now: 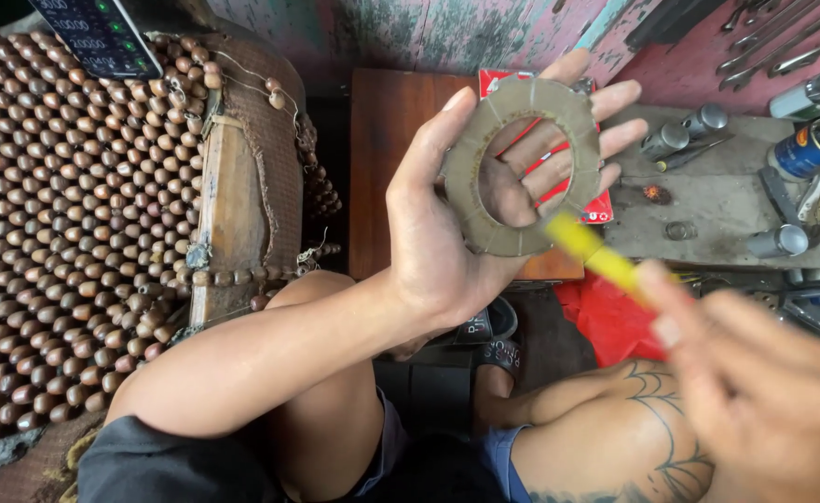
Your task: Brushing a circular metal engine component with a small yellow brush to clean it.
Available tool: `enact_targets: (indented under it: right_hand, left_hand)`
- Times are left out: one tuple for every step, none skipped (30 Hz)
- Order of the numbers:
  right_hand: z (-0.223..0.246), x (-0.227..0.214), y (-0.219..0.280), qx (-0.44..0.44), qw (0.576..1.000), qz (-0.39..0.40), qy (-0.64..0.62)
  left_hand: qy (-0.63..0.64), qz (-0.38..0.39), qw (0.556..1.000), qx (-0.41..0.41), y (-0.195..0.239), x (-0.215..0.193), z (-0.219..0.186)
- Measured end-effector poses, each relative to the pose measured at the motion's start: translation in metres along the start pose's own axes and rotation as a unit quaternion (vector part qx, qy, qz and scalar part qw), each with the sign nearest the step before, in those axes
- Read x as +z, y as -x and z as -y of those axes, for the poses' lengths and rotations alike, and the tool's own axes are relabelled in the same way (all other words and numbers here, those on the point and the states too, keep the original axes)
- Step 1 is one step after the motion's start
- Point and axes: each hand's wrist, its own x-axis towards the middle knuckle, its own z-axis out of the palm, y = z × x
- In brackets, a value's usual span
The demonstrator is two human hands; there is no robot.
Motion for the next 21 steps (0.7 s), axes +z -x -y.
enact_targets:
  right_hand:
    - [-0.005, 0.003, 0.004, 0.001, 1.0, 0.002, -0.001]
    - [-0.012, 0.006, 0.007, -0.008, 1.0, -0.013, 0.017]
    - [-0.018, 0.008, 0.009, -0.016, 0.999, -0.028, 0.034]
    - [-0.012, 0.005, 0.008, -0.017, 0.999, -0.029, 0.035]
    - [-0.006, 0.003, 0.008, -0.021, 0.999, -0.002, 0.042]
    - [0.001, 0.0, 0.009, -0.023, 0.998, 0.027, 0.049]
    - [-0.005, 0.002, 0.007, -0.021, 0.998, 0.027, 0.049]
    - [-0.01, 0.003, 0.005, -0.003, 1.0, 0.005, 0.031]
    - [-0.016, 0.003, 0.003, 0.014, 1.0, -0.018, 0.013]
    - [-0.011, 0.003, 0.005, 0.014, 1.0, -0.019, 0.015]
    - [-0.007, 0.003, 0.006, -0.022, 0.999, -0.001, 0.038]
    - [-0.002, 0.003, 0.008, -0.057, 0.996, 0.016, 0.061]
    - [-0.004, 0.003, 0.006, -0.057, 0.996, 0.015, 0.061]
    - [-0.007, 0.003, 0.006, -0.015, 0.999, 0.001, 0.038]
    - [-0.008, 0.004, 0.006, 0.026, 0.999, -0.013, 0.014]
    - [-0.006, 0.003, 0.005, 0.026, 1.0, -0.012, 0.014]
    - [-0.003, 0.002, 0.003, 0.004, 0.999, -0.013, 0.042]
    - [-0.001, 0.002, 0.001, -0.019, 0.997, -0.017, 0.07]
    - [-0.004, 0.001, 0.004, -0.02, 0.997, -0.018, 0.071]
    - [-0.006, 0.002, 0.008, -0.039, 0.998, 0.005, 0.059]
    - [-0.009, 0.002, 0.012, -0.058, 0.997, 0.027, 0.046]
  left_hand:
    - [0.001, -0.002, 1.0, 0.0, 0.001, 0.0, 0.0]
    - [0.005, -0.007, 1.0, 0.002, 0.001, 0.0, 0.0]
    - [0.009, -0.012, 1.0, 0.005, 0.001, 0.001, 0.0]
    - [0.009, -0.01, 1.0, 0.005, -0.001, -0.005, 0.001]
    - [-0.004, 0.016, 1.0, 0.009, -0.003, -0.011, 0.003]
    - [-0.017, 0.04, 0.999, 0.011, -0.005, -0.017, 0.005]
    - [-0.017, 0.04, 0.999, 0.009, -0.003, -0.012, 0.003]
    - [-0.011, 0.021, 1.0, 0.005, 0.0, -0.006, 0.002]
    - [-0.005, 0.001, 1.0, 0.0, 0.002, -0.001, 0.0]
    - [-0.005, 0.004, 1.0, 0.0, -0.001, -0.011, 0.003]
    - [-0.01, 0.041, 0.999, 0.014, -0.005, -0.02, 0.006]
    - [-0.016, 0.077, 0.997, 0.026, -0.008, -0.029, 0.008]
    - [-0.017, 0.078, 0.996, 0.026, -0.008, -0.025, 0.007]
    - [-0.019, 0.068, 0.997, 0.022, -0.007, -0.022, 0.007]
    - [-0.021, 0.059, 0.998, 0.018, -0.005, -0.019, 0.006]
    - [-0.02, 0.058, 0.998, 0.018, -0.006, -0.022, 0.007]
    - [-0.015, 0.067, 0.997, 0.027, -0.006, -0.025, 0.008]
    - [-0.012, 0.078, 0.996, 0.036, -0.007, -0.028, 0.009]
    - [-0.012, 0.079, 0.996, 0.037, -0.008, -0.031, 0.009]
    - [-0.01, 0.096, 0.995, 0.036, -0.009, -0.034, 0.01]
    - [-0.008, 0.113, 0.993, 0.036, -0.01, -0.038, 0.01]
